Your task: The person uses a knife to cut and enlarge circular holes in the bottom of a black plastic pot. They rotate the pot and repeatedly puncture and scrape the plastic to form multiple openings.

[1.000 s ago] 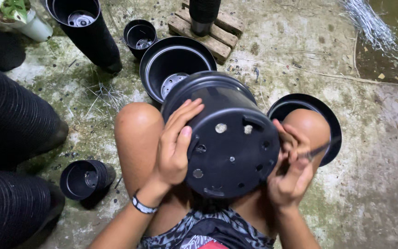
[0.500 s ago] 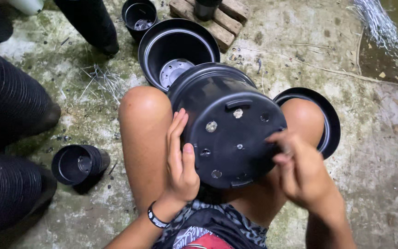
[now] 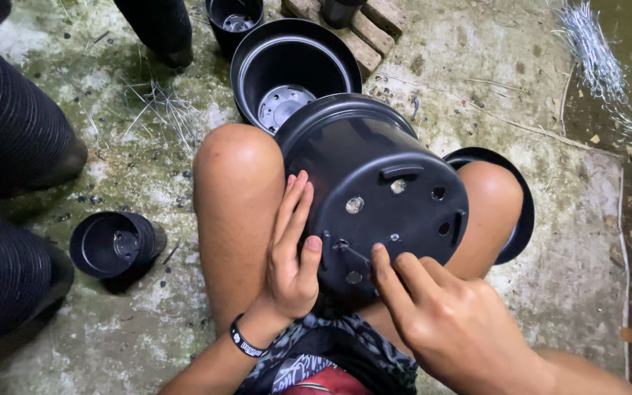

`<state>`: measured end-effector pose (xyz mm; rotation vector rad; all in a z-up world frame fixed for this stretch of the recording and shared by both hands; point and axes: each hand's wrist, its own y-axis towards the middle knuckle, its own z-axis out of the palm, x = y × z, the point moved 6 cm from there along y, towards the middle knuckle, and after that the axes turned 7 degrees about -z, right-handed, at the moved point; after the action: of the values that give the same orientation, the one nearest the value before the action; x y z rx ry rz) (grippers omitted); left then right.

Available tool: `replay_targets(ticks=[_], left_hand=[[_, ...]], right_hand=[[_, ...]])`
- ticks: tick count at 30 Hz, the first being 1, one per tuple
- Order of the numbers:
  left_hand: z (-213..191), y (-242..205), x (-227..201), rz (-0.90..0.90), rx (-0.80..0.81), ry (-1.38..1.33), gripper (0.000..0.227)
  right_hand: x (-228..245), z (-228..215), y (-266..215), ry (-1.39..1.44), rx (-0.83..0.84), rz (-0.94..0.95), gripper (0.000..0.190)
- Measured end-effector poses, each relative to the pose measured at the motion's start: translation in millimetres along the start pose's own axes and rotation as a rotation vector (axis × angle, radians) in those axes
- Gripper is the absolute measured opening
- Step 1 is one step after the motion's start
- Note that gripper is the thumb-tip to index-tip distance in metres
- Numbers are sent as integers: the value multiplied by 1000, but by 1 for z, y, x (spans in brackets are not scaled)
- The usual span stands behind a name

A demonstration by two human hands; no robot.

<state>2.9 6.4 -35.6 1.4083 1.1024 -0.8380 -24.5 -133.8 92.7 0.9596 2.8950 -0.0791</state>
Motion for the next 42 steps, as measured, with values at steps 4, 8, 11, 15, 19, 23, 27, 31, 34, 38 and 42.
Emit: replay_targets(ticks=[4, 8, 11, 15, 19, 23, 27, 31, 34, 38, 42], left_hand=[[0, 1, 0, 9, -5, 16, 60], [0, -2, 0, 13, 1, 40, 59], [0, -1, -2, 24, 2, 41, 59], [-1, 1, -2, 9, 8, 26, 59], [-5, 1, -4, -3, 12, 1, 55], [-10, 2, -11, -4, -4, -9, 52], [-13, 4, -18, -17, 23, 29, 51], [-14, 9, -19, -32, 45, 28, 50], [-13, 10, -20, -35, 58, 29, 51], [-10, 8, -17, -46, 75, 28, 52], [-10, 7, -14, -52, 85, 34, 53]], right_hand=[[15, 3, 13, -291, 38, -58, 58], [35, 8, 30, -504, 35, -15, 41], [26, 21, 49, -290, 416, -20, 16], [-36, 12, 73, 11, 558, 39, 26], [-70, 9, 57, 426, 364, -4, 21], [-84, 35, 19, 724, 202, 266, 18], [-73, 44, 2, 827, -10, 200, 17], [-61, 30, -12, 695, -171, 144, 15], [-52, 11, -13, 458, -173, 83, 17], [-29, -11, 2, 175, -146, -104, 27], [8, -17, 25, -170, -137, -192, 28]])
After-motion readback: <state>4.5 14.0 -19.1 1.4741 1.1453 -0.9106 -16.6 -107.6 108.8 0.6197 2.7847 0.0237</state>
